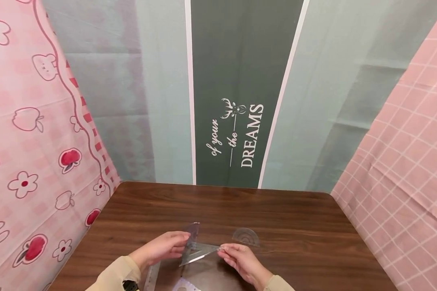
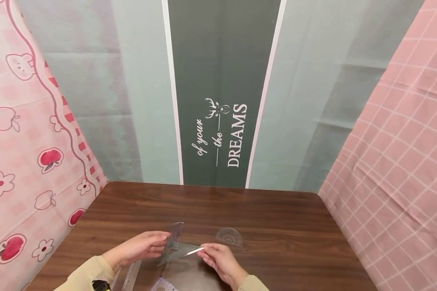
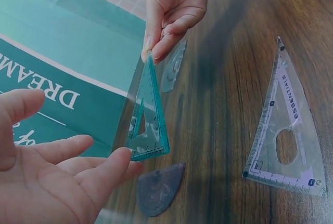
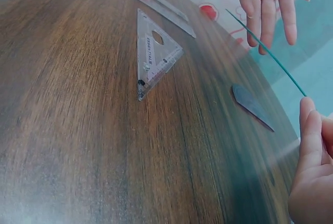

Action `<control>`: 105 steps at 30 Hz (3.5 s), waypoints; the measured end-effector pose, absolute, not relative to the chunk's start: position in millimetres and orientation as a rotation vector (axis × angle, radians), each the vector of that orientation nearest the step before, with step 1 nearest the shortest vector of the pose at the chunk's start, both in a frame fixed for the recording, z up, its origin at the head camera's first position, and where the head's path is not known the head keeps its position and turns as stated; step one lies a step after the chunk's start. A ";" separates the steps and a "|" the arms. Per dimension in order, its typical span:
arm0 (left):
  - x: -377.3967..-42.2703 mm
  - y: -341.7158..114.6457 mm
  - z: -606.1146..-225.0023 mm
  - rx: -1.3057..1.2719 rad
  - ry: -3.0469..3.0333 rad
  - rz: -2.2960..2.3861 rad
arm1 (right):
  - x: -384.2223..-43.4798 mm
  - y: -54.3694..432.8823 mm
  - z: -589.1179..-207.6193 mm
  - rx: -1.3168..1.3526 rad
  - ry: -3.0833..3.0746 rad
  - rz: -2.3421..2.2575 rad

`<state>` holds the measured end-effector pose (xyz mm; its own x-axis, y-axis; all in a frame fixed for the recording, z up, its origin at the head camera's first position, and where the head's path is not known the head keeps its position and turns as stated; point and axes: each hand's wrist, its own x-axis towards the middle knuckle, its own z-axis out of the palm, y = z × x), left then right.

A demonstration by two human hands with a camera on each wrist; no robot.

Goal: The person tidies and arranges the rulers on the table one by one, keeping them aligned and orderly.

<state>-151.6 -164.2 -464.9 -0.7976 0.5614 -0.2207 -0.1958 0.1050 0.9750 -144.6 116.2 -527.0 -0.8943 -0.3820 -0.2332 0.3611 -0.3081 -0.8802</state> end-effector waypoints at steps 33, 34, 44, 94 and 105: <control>-147.5 -140.0 -456.2 0.300 1.839 1.669 | -127.1 145.3 -525.0 -0.031 1.391 -2.254; -147.3 -138.6 -455.6 0.297 1.836 1.669 | -126.7 146.3 -525.3 -0.034 1.386 -2.260; -139.8 -129.5 -459.0 0.329 1.791 1.654 | -118.0 155.5 -530.9 -0.004 1.305 -2.279; -142.2 -85.9 -464.4 0.405 1.677 1.589 | -103.5 216.6 -529.0 -0.050 1.262 -2.210; -145.8 -66.9 -460.5 0.381 1.694 1.594 | -102.9 232.6 -527.3 -0.086 1.177 -2.243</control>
